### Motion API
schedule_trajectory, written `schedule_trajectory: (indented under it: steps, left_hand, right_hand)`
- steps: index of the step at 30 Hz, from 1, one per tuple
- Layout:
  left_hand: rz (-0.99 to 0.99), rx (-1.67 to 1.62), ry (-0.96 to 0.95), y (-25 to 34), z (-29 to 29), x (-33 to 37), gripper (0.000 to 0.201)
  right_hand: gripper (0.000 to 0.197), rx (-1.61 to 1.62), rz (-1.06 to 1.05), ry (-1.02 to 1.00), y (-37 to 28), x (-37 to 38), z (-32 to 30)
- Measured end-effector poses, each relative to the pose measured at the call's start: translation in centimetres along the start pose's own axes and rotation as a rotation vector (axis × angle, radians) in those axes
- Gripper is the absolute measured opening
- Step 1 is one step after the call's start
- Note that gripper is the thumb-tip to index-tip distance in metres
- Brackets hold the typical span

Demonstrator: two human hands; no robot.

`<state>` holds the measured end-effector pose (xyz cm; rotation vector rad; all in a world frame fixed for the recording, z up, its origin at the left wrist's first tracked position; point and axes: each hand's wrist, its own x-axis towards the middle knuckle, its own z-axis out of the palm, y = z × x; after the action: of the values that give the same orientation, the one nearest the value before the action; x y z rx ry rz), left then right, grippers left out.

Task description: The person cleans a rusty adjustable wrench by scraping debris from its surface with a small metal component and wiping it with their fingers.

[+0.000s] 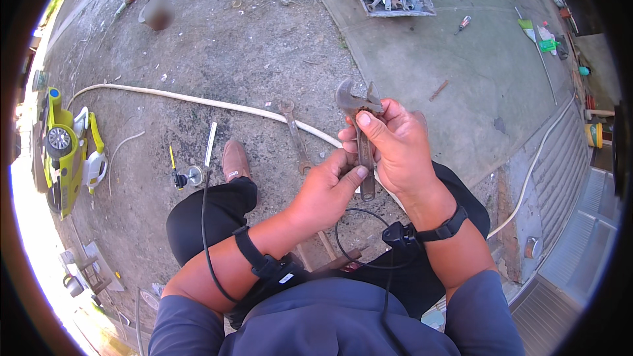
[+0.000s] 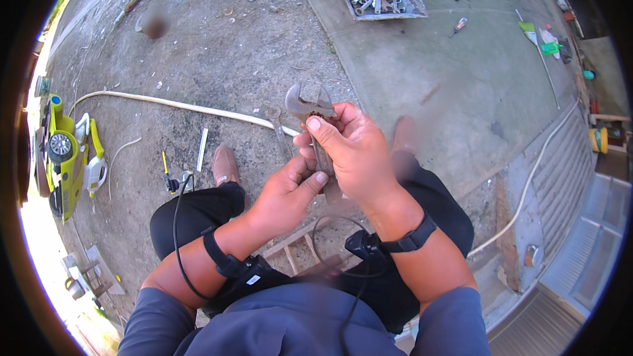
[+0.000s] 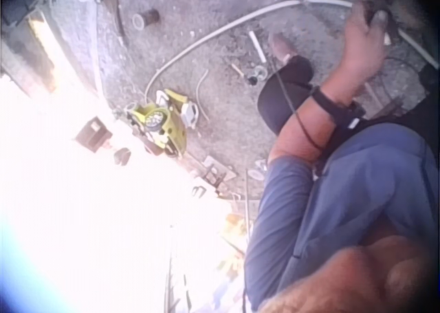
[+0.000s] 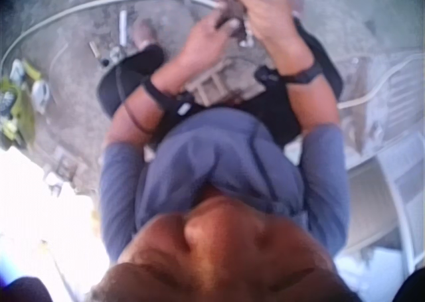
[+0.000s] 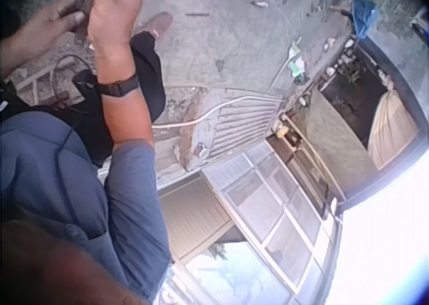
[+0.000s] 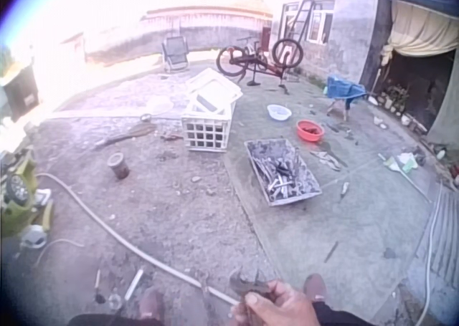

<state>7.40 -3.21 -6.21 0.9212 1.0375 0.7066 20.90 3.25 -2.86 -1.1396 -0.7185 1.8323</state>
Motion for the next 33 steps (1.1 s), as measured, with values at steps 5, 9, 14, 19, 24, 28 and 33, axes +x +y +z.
schedule_trajectory:
  steps: [5,9,14,19,24,28,33]
  left_hand:
    - [-0.070,-0.559,-0.126,1.0,-0.4,-0.4,0.029]
    - [-0.089,-0.849,-0.351,0.2,-1.1,-0.1,0.033]
    - [-0.196,-0.691,-0.202,1.1,-0.7,-0.5,0.030]
    - [-0.036,-0.370,0.127,1.8,-3.1,1.0,0.029]
    - [0.158,0.119,0.268,4.6,-4.6,0.7,0.026]
    - [0.231,0.296,0.337,4.7,-4.7,0.3,0.018]
    - [0.300,0.257,0.325,4.2,-4.8,0.4,0.016]
  right_hand:
    - [0.023,0.288,0.096,-0.155,-1.3,0.2,-0.5]
    - [0.018,0.375,0.071,-0.227,-1.0,0.1,-1.2]
    - [0.013,0.303,0.120,-0.202,-0.8,0.0,-0.7]
    - [0.014,0.005,0.102,-0.202,-1.2,0.3,-2.0]
    - [0.019,-0.407,0.012,-0.134,-1.0,-0.4,-1.0]
    - [0.021,-0.396,0.005,-0.137,-0.6,-0.6,-0.5]
    - [0.020,-0.426,0.038,-0.151,-0.6,-0.3,-0.5]
